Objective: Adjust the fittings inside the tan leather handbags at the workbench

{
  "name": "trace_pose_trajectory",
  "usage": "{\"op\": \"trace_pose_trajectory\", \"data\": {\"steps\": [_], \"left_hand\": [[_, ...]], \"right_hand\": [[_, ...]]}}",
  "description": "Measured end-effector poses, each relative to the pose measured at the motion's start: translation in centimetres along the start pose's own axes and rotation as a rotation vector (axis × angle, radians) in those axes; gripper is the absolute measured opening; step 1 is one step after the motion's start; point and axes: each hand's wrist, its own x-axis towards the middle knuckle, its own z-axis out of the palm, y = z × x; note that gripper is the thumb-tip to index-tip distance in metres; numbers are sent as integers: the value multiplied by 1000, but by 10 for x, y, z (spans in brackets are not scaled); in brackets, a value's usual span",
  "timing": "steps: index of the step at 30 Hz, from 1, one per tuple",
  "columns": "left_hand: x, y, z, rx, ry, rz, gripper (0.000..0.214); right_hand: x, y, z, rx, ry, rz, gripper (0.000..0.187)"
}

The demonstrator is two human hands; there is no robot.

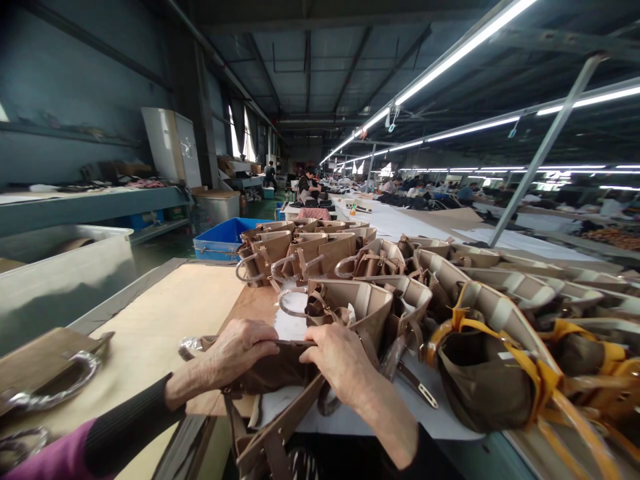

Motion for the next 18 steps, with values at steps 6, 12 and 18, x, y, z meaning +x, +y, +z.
{"op": "trace_pose_trajectory", "data": {"steps": [6,12,18], "left_hand": [[0,7,-1,50,-14,-81,23],[2,14,-1,78,-7,-94,22],[13,12,5,-28,-33,35,22]], "right_hand": [[3,-18,4,-356,40,-57,12],[5,-13,5,-354,63,-111,15],[12,-8,7,-298,60,-156,28]]}}
